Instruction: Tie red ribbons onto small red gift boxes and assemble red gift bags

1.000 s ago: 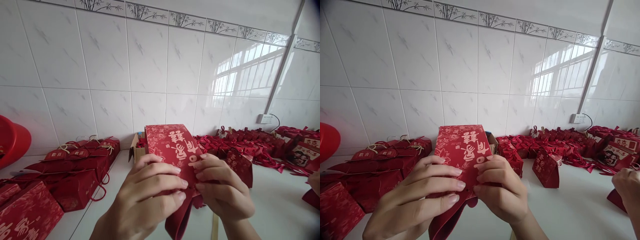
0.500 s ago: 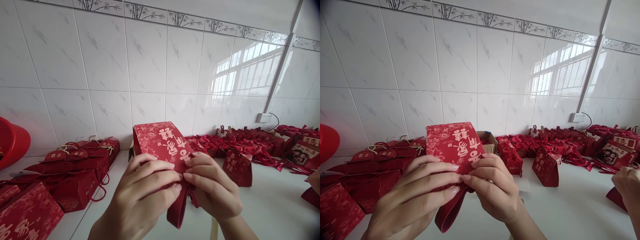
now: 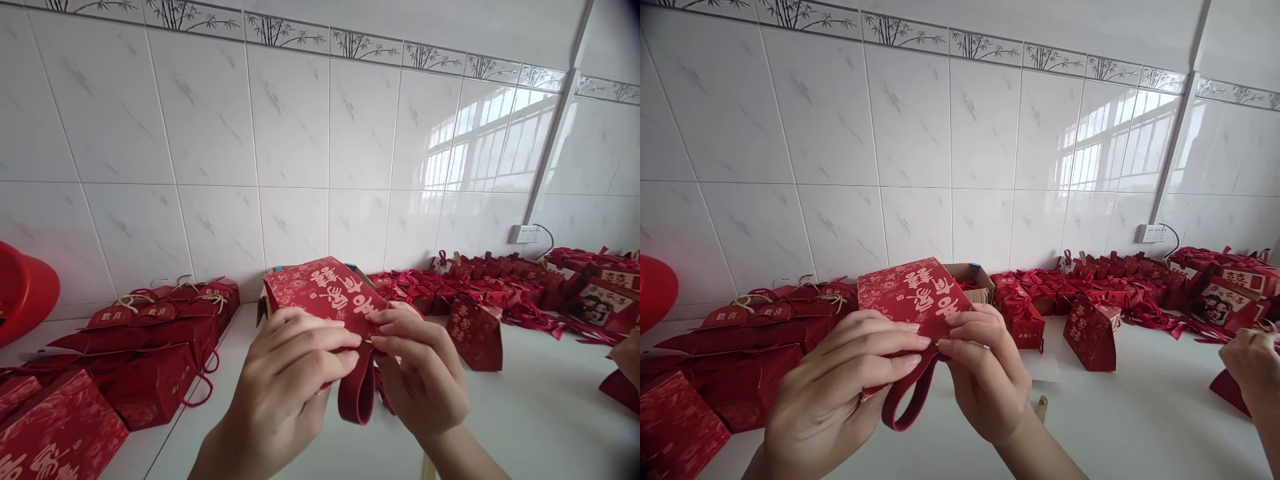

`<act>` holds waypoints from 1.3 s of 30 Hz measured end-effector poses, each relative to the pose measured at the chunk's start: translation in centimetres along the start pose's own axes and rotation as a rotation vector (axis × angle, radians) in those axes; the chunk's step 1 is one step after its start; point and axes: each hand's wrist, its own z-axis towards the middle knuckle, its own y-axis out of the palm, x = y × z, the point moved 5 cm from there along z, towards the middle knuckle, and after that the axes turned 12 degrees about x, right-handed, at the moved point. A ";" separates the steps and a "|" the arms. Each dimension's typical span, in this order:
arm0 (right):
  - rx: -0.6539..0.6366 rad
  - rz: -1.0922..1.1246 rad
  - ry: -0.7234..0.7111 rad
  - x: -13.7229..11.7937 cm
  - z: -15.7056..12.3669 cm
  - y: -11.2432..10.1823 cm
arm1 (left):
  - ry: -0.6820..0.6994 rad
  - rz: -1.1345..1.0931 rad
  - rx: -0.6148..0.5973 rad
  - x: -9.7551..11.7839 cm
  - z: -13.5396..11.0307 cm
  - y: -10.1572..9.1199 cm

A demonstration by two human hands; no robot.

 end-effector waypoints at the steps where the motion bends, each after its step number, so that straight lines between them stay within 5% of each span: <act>1: 0.000 -0.002 0.008 0.0 -0.1 0.1 | -0.010 -0.006 -0.003 -0.1 -0.1 0.0; 9: -0.058 0.073 0.025 0.2 -0.1 0.8 | -0.083 -0.041 -0.136 -0.7 -0.3 0.4; 24: -0.071 -0.002 0.086 0.7 -0.6 1.0 | -0.132 -0.074 -0.089 -2.1 -0.7 0.7; 32: -0.286 0.103 0.358 2.4 -0.7 1.7 | -0.424 0.005 -0.052 -4.3 -1.5 1.3; 35: -0.298 -0.055 0.486 4.7 -0.3 0.7 | -0.579 0.153 -0.028 -5.5 -1.9 1.0; 39: -0.155 -0.362 0.658 9.3 0.9 -3.8 | -0.583 0.244 0.140 -6.7 -1.8 -0.9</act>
